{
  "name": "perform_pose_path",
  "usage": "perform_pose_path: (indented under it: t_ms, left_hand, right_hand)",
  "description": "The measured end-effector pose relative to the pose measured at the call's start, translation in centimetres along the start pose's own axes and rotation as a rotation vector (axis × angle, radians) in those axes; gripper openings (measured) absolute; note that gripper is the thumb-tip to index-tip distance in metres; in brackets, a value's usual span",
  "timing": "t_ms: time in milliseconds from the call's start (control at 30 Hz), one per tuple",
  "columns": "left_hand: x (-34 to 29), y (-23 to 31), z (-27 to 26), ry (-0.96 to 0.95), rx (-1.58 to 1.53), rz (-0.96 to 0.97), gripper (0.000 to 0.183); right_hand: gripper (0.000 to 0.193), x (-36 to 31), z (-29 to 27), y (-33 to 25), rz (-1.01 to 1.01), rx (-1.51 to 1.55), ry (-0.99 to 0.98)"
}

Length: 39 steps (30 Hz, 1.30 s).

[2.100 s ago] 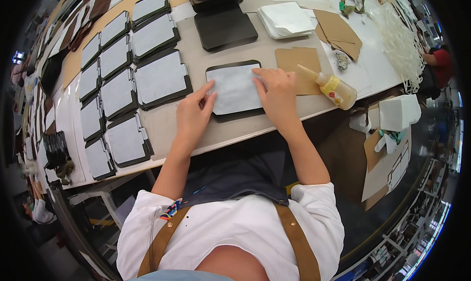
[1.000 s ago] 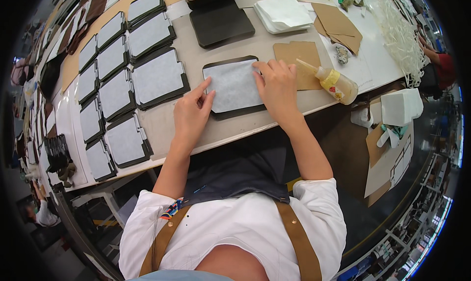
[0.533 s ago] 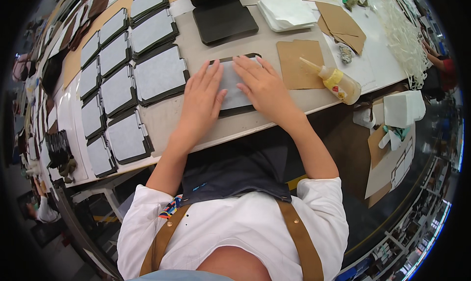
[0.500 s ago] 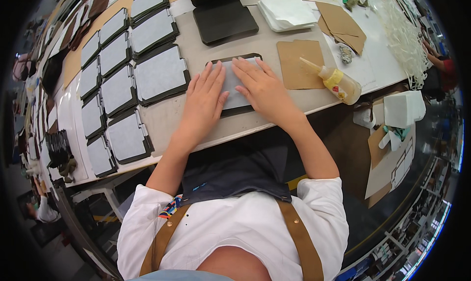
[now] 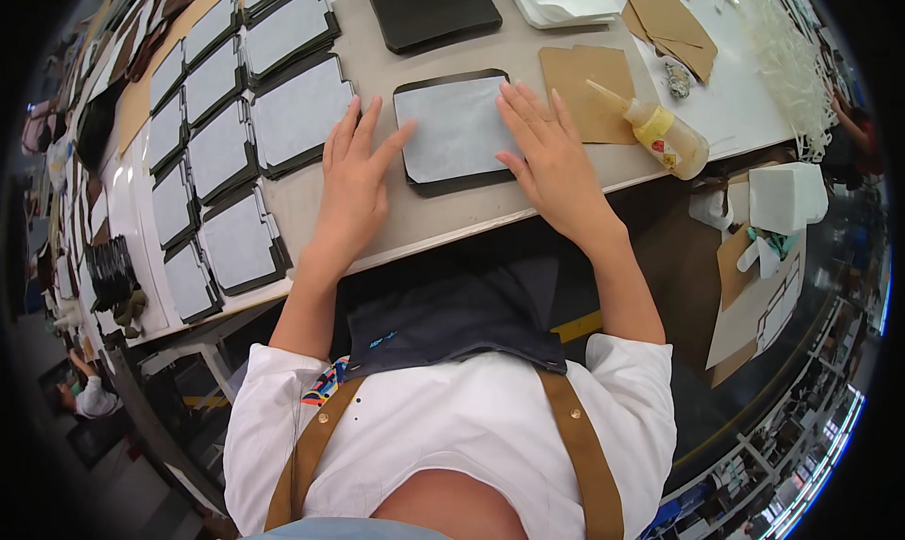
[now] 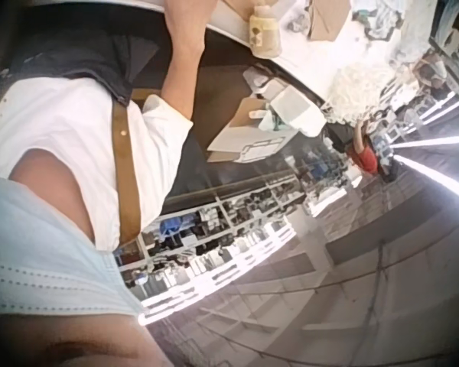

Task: The person repeatedly applies glue to the edges of black rectangular pads using a squeeze bottle, then places a white fabric insert on top and presses it down. The finished units are stacked on the left side of the table. The process is repeated for multiple units throughout the clip.

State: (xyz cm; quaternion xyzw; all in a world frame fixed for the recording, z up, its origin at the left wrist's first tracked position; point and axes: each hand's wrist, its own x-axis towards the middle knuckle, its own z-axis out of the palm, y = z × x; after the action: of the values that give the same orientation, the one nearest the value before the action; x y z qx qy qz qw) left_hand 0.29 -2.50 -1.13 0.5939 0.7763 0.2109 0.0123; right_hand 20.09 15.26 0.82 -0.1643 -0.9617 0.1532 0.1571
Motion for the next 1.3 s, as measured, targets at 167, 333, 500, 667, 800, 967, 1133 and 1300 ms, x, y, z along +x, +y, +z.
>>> perform_pose_path:
  t_ms: [167, 333, 500, 667, 800, 967, 1133, 1300]
  left_hand:
    - [-0.8, 0.1, -0.7, -0.044, -0.038, 0.149, 0.066]
    - [-1.2, 0.1, -0.8, -0.082, 0.023, 0.219, 0.068]
    - [-1.5, -0.5, -1.1, -0.1, 0.087, 0.254, 0.069]
    - [-2.3, -0.6, -1.3, -0.125, 0.1, 0.222, 0.066]
    - [-1.4, 0.1, -1.3, -0.076, 0.033, 0.186, 0.06]
    - [-0.8, 0.4, -0.8, -0.085, 0.049, 0.17, 0.056]
    - [-1.5, 0.5, -0.4, -0.048, 0.025, 0.172, 0.064]
    - [-2.1, 2.0, -0.2, -0.082, -0.045, 0.224, 0.061]
  right_hand:
    - [0.052, -1.0, -0.7, -0.1, -0.013, -0.025, -0.026]
    - [0.054, -2.3, -0.9, 0.5, -0.092, -0.036, -0.087]
    - [0.064, -3.5, -0.9, 0.6, -0.101, -0.09, -0.117]
    - [0.082, -4.4, -0.4, 1.6, -0.016, -0.087, -0.043]
    - [0.094, -2.8, 0.0, 1.0, -0.008, -0.058, 0.008]
    - [0.097, -1.8, 0.6, 0.8, -0.019, -0.137, -0.128]
    - [0.095, -2.8, 0.2, 0.4, 0.013, -0.102, -0.023]
    - [0.08, -3.2, 1.1, -1.8, -0.175, 0.014, -0.143]
